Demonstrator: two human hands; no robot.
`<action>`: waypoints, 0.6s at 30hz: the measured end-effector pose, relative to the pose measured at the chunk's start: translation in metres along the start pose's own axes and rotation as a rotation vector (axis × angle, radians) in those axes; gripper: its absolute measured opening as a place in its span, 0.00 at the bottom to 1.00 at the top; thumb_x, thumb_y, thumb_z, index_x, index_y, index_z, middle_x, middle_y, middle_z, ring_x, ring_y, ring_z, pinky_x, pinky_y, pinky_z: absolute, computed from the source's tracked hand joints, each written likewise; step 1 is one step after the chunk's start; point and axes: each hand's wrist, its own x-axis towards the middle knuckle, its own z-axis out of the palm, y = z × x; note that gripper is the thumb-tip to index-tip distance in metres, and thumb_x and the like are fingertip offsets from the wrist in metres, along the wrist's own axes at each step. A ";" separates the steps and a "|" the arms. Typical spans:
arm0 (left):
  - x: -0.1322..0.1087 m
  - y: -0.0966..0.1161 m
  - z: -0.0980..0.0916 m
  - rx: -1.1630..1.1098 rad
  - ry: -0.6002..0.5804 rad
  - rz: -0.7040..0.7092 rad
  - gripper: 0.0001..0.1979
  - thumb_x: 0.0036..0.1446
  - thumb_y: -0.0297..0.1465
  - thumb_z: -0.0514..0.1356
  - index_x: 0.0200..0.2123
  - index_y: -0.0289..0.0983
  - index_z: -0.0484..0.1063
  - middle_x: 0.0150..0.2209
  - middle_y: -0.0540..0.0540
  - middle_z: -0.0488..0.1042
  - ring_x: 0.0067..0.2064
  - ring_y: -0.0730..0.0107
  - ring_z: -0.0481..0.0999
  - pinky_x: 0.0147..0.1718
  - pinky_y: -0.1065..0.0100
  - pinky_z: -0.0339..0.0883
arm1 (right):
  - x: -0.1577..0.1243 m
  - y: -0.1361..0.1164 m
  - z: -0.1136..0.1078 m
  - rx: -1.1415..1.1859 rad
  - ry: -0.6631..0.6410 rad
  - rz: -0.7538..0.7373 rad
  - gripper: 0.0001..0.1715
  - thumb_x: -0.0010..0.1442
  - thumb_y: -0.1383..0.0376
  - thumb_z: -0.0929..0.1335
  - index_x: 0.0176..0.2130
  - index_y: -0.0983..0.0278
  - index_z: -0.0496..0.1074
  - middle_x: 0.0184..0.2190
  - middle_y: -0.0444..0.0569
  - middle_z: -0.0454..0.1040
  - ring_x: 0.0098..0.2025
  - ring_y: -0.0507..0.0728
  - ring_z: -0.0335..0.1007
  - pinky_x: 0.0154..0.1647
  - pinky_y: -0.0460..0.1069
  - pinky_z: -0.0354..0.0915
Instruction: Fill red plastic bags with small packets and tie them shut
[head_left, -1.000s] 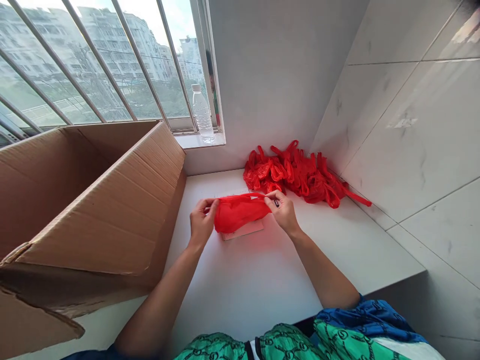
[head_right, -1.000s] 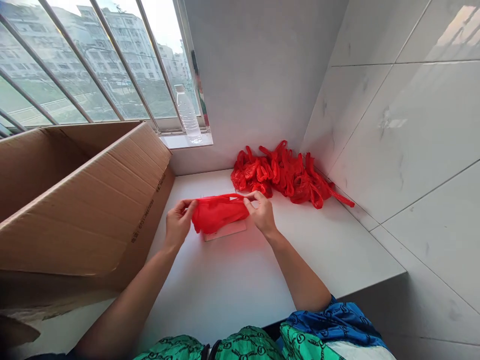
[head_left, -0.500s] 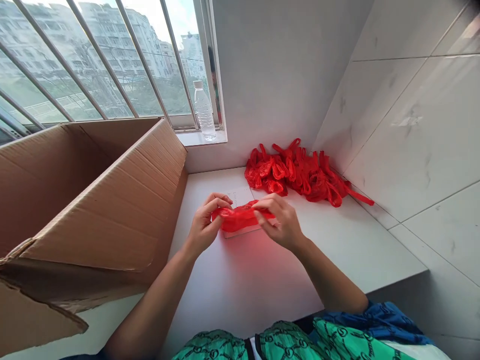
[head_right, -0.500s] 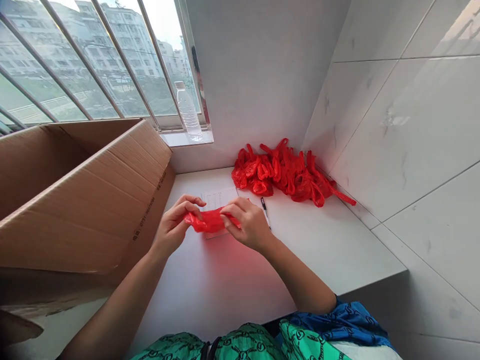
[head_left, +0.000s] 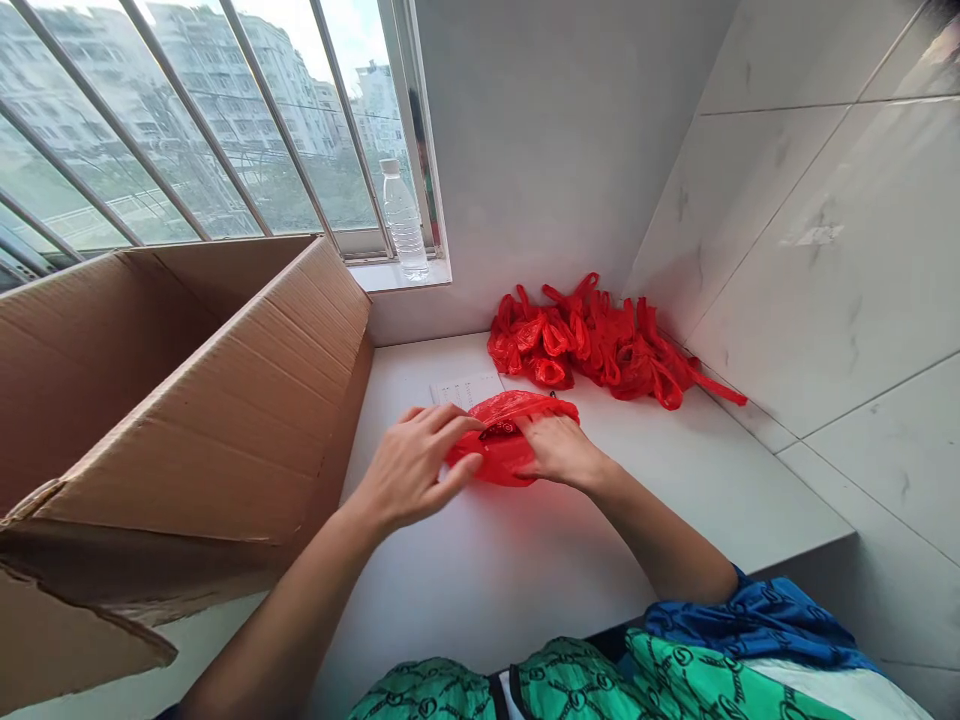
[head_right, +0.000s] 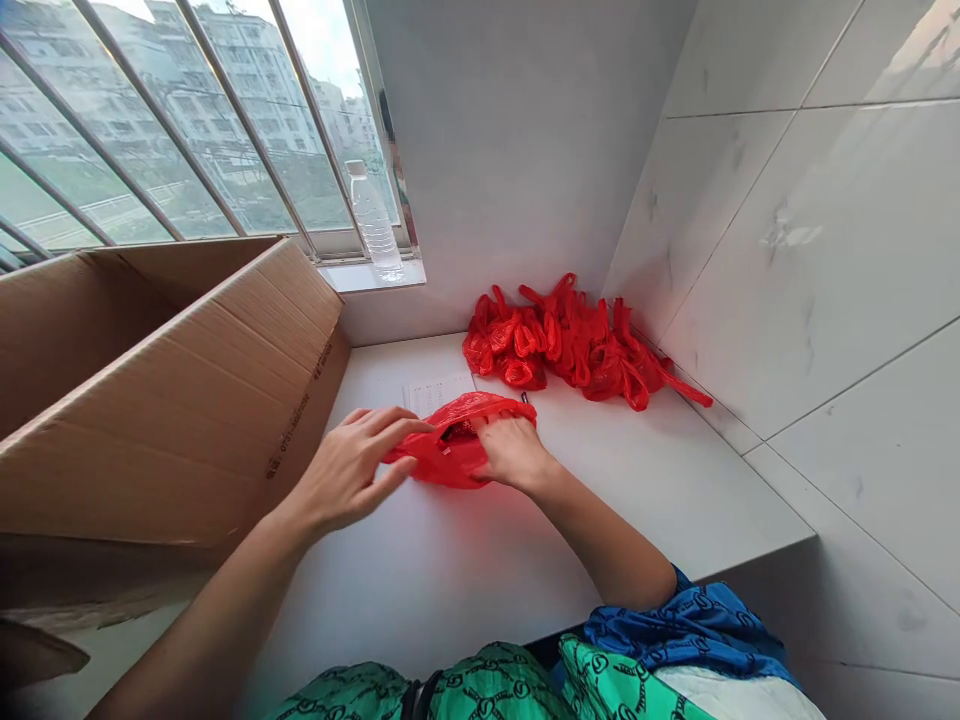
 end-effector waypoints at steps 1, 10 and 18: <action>0.004 0.007 0.005 0.026 -0.018 0.040 0.18 0.67 0.40 0.49 0.50 0.40 0.72 0.50 0.43 0.76 0.47 0.58 0.74 0.49 0.57 0.60 | 0.002 -0.001 -0.002 0.009 -0.012 -0.016 0.44 0.52 0.52 0.76 0.61 0.63 0.63 0.56 0.59 0.71 0.52 0.68 0.72 0.40 0.53 0.66; 0.029 -0.029 0.075 0.435 -0.218 -0.327 0.24 0.69 0.41 0.44 0.39 0.33 0.75 0.25 0.39 0.77 0.28 0.57 0.77 0.51 0.54 0.58 | 0.033 0.018 0.008 -0.192 -0.001 0.060 0.19 0.65 0.54 0.68 0.48 0.65 0.72 0.41 0.57 0.79 0.45 0.64 0.77 0.39 0.50 0.65; 0.013 -0.055 0.072 0.361 -0.303 -0.483 0.41 0.42 0.54 0.69 0.53 0.31 0.70 0.50 0.28 0.74 0.48 0.42 0.75 0.59 0.42 0.47 | 0.032 0.034 0.027 -0.098 -0.100 0.103 0.39 0.53 0.52 0.75 0.58 0.64 0.65 0.49 0.57 0.75 0.48 0.65 0.75 0.40 0.51 0.66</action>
